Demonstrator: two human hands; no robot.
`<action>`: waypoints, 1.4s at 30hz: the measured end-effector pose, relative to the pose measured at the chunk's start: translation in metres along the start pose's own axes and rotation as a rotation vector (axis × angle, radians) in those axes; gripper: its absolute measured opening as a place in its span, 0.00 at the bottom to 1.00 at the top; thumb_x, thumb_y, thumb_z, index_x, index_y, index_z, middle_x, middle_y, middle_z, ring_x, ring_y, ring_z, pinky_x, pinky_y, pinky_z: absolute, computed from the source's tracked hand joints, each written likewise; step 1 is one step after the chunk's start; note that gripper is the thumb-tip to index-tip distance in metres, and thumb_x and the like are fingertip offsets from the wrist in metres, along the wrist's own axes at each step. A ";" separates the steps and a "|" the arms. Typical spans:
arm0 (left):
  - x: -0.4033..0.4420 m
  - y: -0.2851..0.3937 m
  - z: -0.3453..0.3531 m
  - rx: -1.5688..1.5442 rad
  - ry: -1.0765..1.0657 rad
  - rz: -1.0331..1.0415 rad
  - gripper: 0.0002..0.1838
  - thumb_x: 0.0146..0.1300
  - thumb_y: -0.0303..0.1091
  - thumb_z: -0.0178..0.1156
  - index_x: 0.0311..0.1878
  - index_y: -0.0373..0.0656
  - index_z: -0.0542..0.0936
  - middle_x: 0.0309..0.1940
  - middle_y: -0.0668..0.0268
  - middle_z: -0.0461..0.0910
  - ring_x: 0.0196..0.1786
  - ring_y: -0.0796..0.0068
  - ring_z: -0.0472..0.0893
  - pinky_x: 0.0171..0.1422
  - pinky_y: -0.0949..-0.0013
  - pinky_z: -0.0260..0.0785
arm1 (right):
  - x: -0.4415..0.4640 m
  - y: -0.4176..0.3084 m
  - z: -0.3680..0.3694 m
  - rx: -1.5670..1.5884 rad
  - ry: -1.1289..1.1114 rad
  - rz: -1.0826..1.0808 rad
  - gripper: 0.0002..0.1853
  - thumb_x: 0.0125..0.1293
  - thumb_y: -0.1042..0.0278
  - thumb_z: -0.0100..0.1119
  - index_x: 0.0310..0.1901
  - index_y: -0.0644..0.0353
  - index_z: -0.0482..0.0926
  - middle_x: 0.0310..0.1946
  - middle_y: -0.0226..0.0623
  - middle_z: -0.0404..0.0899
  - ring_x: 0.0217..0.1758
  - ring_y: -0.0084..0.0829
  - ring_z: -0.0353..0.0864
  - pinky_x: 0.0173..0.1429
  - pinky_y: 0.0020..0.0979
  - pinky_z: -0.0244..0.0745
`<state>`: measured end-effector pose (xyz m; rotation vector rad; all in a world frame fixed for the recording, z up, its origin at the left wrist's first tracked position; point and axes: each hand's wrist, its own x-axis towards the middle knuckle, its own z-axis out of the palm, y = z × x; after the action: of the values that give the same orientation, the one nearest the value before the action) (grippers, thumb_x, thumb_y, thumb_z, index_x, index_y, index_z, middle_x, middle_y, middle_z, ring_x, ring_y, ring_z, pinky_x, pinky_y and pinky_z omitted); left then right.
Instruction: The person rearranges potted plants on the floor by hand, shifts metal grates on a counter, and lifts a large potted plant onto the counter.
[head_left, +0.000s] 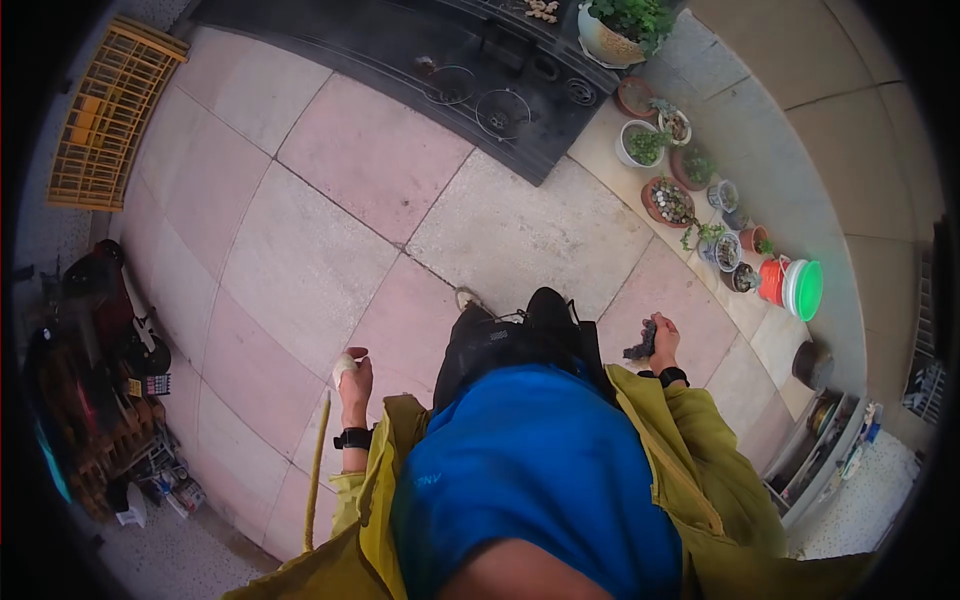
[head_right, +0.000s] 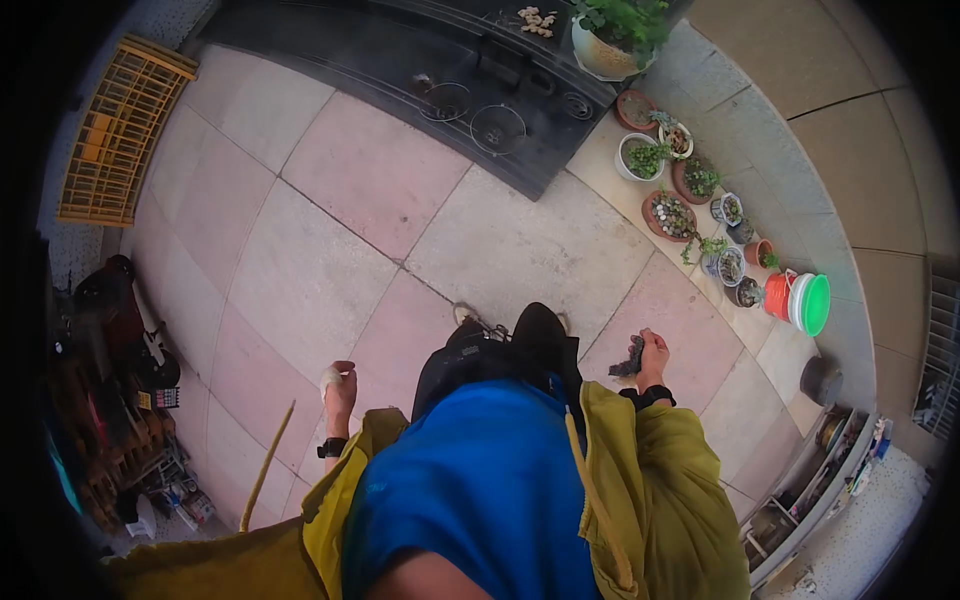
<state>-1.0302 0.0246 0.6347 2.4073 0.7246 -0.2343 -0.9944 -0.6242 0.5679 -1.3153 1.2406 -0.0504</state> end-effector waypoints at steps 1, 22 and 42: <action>0.027 0.012 -0.016 0.075 0.000 0.020 0.09 0.61 0.30 0.60 0.44 0.41 0.81 0.32 0.55 0.83 0.33 0.61 0.82 0.40 0.60 0.73 | -0.012 0.004 0.009 0.014 -0.003 0.031 0.08 0.66 0.65 0.62 0.38 0.61 0.78 0.28 0.40 0.84 0.23 0.29 0.79 0.27 0.30 0.77; 0.466 0.205 -0.024 0.260 -0.151 0.492 0.17 0.52 0.18 0.54 0.46 0.42 0.79 0.41 0.51 0.81 0.44 0.49 0.81 0.49 0.56 0.74 | 0.045 -0.101 0.298 0.097 0.122 0.113 0.09 0.64 0.65 0.65 0.40 0.60 0.79 0.31 0.36 0.84 0.25 0.25 0.77 0.30 0.26 0.74; 0.850 0.259 0.287 -0.041 -0.804 0.067 0.20 0.62 0.29 0.57 0.58 0.40 0.74 0.38 0.62 0.83 0.32 0.72 0.84 0.35 0.68 0.74 | 0.245 -0.046 0.701 0.042 -0.145 0.321 0.08 0.66 0.66 0.64 0.40 0.61 0.82 0.36 0.31 0.83 0.35 0.21 0.79 0.33 0.28 0.82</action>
<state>-0.1764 0.0565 0.2578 2.0262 0.2638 -1.0627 -0.3801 -0.3185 0.2794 -1.0515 1.3039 0.2427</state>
